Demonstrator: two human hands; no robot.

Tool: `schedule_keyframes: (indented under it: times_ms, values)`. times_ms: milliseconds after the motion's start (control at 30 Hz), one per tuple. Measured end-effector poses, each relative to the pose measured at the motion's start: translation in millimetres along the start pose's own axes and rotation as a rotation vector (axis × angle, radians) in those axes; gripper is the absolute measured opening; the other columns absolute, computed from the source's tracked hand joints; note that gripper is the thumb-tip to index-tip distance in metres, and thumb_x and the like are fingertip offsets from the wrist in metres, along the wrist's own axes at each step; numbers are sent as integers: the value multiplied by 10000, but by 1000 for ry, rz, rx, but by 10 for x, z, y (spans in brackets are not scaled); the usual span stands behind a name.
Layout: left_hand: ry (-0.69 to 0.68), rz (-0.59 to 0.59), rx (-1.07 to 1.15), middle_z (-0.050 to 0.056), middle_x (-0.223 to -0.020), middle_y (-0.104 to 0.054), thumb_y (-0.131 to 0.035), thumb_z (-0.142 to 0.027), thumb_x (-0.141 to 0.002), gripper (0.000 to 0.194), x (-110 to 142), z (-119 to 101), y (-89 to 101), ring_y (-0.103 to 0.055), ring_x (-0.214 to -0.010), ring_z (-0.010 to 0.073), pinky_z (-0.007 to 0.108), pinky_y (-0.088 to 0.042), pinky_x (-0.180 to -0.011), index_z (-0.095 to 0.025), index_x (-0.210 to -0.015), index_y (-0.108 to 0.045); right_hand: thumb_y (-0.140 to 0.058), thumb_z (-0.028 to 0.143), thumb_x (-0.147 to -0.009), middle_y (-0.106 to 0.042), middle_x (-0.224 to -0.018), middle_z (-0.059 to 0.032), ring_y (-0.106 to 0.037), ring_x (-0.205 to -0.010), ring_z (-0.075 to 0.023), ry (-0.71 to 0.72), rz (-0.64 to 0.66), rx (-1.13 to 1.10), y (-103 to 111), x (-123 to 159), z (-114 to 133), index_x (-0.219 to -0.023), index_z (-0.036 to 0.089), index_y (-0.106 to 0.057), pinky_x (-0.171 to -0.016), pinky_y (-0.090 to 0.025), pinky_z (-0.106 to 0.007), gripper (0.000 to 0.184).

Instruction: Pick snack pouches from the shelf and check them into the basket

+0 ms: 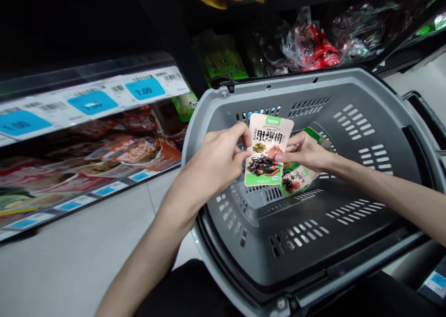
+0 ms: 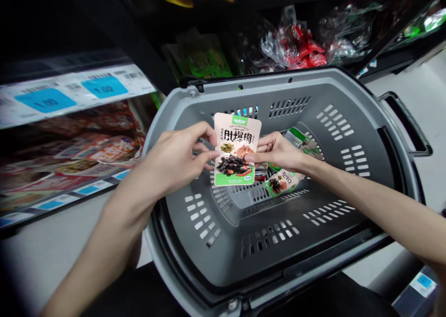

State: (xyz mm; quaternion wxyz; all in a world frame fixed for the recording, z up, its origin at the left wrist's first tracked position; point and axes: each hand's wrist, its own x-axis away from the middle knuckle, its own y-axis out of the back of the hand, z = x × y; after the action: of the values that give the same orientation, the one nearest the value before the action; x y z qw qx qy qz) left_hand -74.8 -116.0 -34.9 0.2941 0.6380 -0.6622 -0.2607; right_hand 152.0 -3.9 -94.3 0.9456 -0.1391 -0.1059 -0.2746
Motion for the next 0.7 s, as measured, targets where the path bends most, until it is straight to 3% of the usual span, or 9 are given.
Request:
schedule_keyframes:
  times_ms: [700]
  values:
    - [-3,34,40,13,-847,-692,-562,-258,-901,56,-4,62,-35,-702,-751,187,308,-565,-701,-231,-946,-543,-881,264,-755,-808,-897,-51,-726,-715,-119,-32,10,-6,-9,1,18,-951,179,-828,-658,-628,-220,220]
